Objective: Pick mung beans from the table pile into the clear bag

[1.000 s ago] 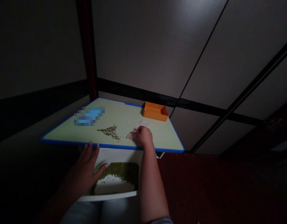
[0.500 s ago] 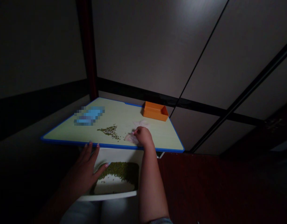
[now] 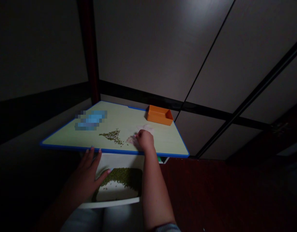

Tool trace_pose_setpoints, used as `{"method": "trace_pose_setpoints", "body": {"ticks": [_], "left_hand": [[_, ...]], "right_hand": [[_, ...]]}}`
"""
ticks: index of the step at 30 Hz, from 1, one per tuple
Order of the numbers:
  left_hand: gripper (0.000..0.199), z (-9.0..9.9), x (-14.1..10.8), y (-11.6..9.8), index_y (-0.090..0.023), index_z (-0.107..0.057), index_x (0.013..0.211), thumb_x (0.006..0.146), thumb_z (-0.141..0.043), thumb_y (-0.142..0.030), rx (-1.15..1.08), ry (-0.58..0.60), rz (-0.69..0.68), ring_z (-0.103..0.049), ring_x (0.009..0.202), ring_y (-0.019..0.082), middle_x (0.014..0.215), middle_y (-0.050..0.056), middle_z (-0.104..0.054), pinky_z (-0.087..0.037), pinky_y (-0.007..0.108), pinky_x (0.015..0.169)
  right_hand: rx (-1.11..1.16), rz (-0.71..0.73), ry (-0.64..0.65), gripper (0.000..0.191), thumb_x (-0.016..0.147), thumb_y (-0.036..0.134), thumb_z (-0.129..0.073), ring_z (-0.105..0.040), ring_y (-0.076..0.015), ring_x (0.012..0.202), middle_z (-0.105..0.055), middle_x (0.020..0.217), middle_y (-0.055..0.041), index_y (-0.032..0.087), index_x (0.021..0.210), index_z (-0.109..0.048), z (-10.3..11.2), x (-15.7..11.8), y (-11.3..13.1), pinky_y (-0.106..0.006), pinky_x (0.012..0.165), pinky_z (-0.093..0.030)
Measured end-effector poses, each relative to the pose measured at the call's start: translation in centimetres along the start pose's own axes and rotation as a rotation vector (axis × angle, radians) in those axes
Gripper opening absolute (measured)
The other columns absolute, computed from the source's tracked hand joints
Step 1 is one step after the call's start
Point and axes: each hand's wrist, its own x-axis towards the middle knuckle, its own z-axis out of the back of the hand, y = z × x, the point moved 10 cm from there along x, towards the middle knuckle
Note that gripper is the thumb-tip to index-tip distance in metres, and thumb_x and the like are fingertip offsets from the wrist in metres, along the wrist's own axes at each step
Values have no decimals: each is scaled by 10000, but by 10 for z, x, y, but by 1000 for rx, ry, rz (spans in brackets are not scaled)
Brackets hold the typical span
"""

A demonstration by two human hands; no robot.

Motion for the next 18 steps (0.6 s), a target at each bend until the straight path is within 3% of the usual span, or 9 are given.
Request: {"method": "trace_pose_setpoints", "body": {"ticks": [10, 18], "left_hand": [[816, -4, 0, 2, -45, -380, 1381, 806, -375, -623, 7, 8, 9, -208, 1421, 377, 1515, 266, -259, -355, 484, 1085], [792, 1, 1, -1, -52, -365, 1394, 813, -389, -590, 10, 23, 17, -188, 1431, 359, 1521, 255, -253, -365, 482, 1081]], "right_hand": [[-158, -244, -120, 236, 864, 377, -552, -641, -205, 857, -711, 947, -113, 188, 930, -678, 26, -4, -29, -271, 682, -377], [-46, -101, -117, 161, 869, 321, -556, -617, -166, 799, -716, 906, -68, 204, 884, -665, 13, 3, -11, -249, 650, -353]]}}
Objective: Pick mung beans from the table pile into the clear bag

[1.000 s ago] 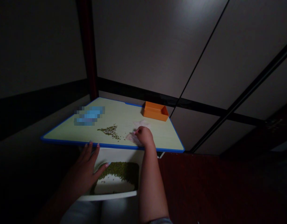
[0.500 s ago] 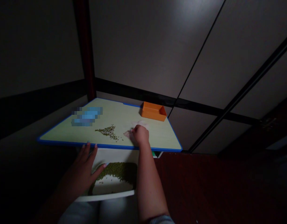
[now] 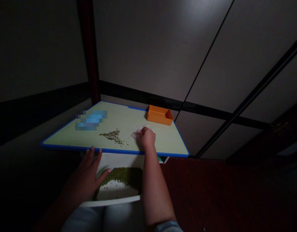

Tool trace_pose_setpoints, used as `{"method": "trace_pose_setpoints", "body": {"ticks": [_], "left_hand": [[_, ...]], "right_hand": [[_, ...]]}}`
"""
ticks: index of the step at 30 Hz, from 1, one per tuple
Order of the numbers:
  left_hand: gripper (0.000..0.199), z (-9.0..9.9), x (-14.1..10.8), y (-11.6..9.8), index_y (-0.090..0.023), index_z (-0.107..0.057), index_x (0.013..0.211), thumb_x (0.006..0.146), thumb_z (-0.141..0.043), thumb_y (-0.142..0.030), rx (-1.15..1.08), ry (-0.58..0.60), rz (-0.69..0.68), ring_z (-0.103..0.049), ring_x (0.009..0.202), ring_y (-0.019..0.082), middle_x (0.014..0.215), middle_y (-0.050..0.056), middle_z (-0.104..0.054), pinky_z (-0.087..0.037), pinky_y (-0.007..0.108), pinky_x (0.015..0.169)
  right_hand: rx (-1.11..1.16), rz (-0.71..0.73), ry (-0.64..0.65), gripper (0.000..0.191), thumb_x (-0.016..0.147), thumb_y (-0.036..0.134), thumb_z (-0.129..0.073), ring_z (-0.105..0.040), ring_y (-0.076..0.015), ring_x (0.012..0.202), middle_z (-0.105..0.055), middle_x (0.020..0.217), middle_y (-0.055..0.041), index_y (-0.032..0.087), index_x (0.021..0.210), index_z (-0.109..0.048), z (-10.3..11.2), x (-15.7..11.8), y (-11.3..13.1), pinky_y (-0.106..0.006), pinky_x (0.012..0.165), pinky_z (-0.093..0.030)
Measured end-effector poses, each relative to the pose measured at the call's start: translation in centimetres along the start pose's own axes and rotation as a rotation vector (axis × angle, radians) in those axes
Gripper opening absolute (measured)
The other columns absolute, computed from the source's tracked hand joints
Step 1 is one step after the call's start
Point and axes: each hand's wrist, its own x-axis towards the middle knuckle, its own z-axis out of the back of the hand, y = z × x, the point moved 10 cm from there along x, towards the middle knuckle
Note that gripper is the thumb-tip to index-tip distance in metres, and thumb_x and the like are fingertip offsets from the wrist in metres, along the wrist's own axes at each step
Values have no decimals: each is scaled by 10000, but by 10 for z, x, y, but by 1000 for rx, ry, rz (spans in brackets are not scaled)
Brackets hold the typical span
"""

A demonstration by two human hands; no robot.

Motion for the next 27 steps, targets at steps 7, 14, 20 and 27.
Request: {"method": "trace_pose_setpoints", "body": {"ticks": [7, 14, 20, 27], "left_hand": [[812, -1, 1, 0, -39, -407, 1367, 796, -404, -618, 10, -13, -10, -224, 1415, 385, 1503, 268, -284, -366, 491, 1077], [803, 1, -1, -1, -47, -384, 1381, 810, -381, -612, 12, -27, -15, -215, 1422, 382, 1516, 262, -263, -367, 489, 1075], [800, 1, 0, 0, -53, -381, 1383, 808, -389, -609, 7, -15, -5, -215, 1422, 374, 1515, 258, -268, -361, 486, 1081], [792, 1, 0, -1, -51, -368, 1389, 809, -402, -589, -3, 13, 7, -196, 1426, 370, 1515, 267, -256, -369, 488, 1076]], "right_hand": [[-37, 66, 22, 152, 877, 342, -557, -612, -190, 829, -715, 900, -63, 230, 882, -661, -11, 1, 23, -288, 727, -356], [227, 209, 131, 72, 821, 256, -601, -539, -137, 649, -641, 668, 11, 217, 785, -650, -25, -6, 32, -240, 653, -352], [477, 221, 128, 107, 792, 261, -586, -512, -117, 601, -598, 631, 19, 180, 722, -600, -16, -5, 13, -216, 602, -366], [413, 153, 152, 105, 774, 245, -587, -524, -121, 591, -601, 628, 7, 183, 690, -597, -14, -8, 3, -219, 579, -373]]}}
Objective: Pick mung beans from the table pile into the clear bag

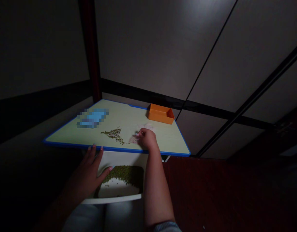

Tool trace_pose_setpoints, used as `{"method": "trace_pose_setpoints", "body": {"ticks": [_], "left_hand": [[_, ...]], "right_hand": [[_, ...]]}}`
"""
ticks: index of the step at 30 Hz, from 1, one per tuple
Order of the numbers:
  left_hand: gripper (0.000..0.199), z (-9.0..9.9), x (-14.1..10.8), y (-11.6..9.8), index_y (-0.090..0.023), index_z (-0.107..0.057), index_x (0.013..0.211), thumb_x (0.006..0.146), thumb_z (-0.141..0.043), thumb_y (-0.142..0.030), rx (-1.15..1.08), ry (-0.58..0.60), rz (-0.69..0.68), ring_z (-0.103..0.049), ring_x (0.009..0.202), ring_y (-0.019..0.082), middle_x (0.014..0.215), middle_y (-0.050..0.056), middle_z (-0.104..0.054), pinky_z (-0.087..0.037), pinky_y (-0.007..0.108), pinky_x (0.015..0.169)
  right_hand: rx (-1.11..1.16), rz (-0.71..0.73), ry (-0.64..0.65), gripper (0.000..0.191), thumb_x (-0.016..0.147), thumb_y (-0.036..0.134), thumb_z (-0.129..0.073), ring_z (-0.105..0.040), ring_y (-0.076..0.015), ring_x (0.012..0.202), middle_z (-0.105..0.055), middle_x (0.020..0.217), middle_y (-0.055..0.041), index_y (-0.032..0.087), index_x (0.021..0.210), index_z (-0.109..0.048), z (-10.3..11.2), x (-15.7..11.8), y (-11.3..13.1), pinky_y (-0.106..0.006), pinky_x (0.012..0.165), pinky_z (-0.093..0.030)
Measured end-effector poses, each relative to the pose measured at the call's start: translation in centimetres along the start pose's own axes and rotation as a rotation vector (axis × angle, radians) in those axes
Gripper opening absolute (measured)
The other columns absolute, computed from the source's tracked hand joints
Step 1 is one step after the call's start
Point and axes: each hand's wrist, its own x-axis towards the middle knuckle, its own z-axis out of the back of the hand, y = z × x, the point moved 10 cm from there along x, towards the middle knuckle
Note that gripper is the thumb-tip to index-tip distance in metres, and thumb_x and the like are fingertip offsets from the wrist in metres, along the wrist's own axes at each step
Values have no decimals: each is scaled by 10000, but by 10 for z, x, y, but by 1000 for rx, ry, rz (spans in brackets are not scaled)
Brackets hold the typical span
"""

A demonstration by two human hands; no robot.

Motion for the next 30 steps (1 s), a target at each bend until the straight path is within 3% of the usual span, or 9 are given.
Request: {"method": "trace_pose_setpoints", "body": {"ticks": [11, 18, 30], "left_hand": [[796, 1, -1, 1, -65, -364, 1390, 800, -425, -596, -21, -30, -8, -198, 1427, 367, 1523, 251, -244, -378, 493, 1069], [796, 1, 0, 0, -66, -373, 1384, 796, -434, -600, -22, -34, -7, -212, 1423, 365, 1517, 252, -256, -376, 498, 1070], [779, 3, 0, 0, -55, -389, 1377, 801, -440, -577, -11, -25, -3, -218, 1423, 365, 1516, 252, -266, -365, 485, 1081]], "right_hand": [[148, -34, 118, 94, 773, 155, -564, -506, -84, 486, -545, 551, 31, 163, 679, -570, -9, -8, 7, -180, 502, -348], [165, -21, 182, 100, 757, 209, -589, -445, -75, 472, -538, 545, 32, 153, 676, -575, -17, -7, 4, -187, 486, -326], [-61, -48, 66, 100, 776, 219, -600, -529, -111, 584, -617, 615, -4, 162, 694, -609, -3, -4, -3, -207, 571, -349]]}}
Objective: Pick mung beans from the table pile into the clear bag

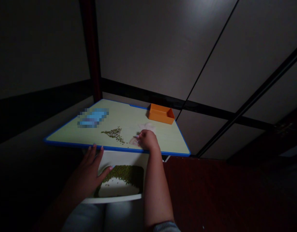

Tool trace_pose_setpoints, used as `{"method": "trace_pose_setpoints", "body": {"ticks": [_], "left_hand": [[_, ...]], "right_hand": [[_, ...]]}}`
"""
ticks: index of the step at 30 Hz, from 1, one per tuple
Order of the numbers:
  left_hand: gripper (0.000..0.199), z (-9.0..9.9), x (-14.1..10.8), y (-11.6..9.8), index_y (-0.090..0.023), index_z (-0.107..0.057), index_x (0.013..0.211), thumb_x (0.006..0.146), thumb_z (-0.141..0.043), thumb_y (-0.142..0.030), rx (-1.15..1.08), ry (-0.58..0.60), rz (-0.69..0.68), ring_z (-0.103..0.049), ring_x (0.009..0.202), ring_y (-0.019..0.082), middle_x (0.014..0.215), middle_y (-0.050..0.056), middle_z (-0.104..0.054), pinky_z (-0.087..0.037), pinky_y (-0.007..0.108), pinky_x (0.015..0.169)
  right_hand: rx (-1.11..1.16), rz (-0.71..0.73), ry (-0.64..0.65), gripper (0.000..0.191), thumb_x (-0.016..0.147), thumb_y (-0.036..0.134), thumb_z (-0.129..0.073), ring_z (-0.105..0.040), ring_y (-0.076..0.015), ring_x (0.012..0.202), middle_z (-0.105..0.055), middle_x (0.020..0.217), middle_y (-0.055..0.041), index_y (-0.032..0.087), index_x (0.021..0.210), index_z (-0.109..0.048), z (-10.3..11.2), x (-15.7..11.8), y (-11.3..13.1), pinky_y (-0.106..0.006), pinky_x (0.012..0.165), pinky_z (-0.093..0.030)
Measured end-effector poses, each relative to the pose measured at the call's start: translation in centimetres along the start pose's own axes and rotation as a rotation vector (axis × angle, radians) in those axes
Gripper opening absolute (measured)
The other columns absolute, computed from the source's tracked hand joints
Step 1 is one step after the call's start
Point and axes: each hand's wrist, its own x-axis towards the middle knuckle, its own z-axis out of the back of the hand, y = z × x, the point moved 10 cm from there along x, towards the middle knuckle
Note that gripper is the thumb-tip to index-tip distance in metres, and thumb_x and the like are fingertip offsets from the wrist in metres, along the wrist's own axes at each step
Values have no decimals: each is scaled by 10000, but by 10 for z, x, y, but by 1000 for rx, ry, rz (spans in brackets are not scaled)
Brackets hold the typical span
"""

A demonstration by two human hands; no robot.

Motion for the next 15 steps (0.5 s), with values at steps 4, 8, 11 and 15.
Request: {"method": "trace_pose_setpoints", "body": {"ticks": [4, 8, 11, 15], "left_hand": [[782, 0, 0, 0, -51, -378, 1384, 804, -433, -573, -6, 14, 1, -207, 1425, 367, 1517, 254, -259, -366, 489, 1079], [782, -1, 0, 0, -60, -381, 1383, 799, -438, -577, -7, 14, 1, -205, 1425, 365, 1521, 251, -247, -367, 498, 1077], [785, -1, 0, 0, -61, -381, 1382, 796, -441, -579, -4, 9, -3, -196, 1427, 362, 1525, 249, -237, -357, 494, 1086], [792, -2, 0, 0, -58, -371, 1388, 801, -426, -588, -9, 20, 2, -187, 1431, 354, 1524, 251, -243, -364, 483, 1083]], "right_hand": [[-37, 3, -24, 97, 788, 235, -596, -530, -114, 601, -629, 644, -3, 171, 720, -620, 0, 2, 3, -209, 577, -343], [-81, 15, -45, 110, 791, 253, -599, -530, -118, 622, -636, 654, -4, 172, 722, -627, 2, 3, 5, -213, 592, -341], [-26, 38, -56, 119, 789, 259, -596, -530, -118, 619, -631, 648, -3, 164, 722, -623, 4, 3, 5, -213, 595, -350], [71, 48, 3, 108, 783, 222, -587, -525, -111, 577, -609, 613, 6, 154, 701, -607, 0, 1, 6, -208, 581, -358]]}}
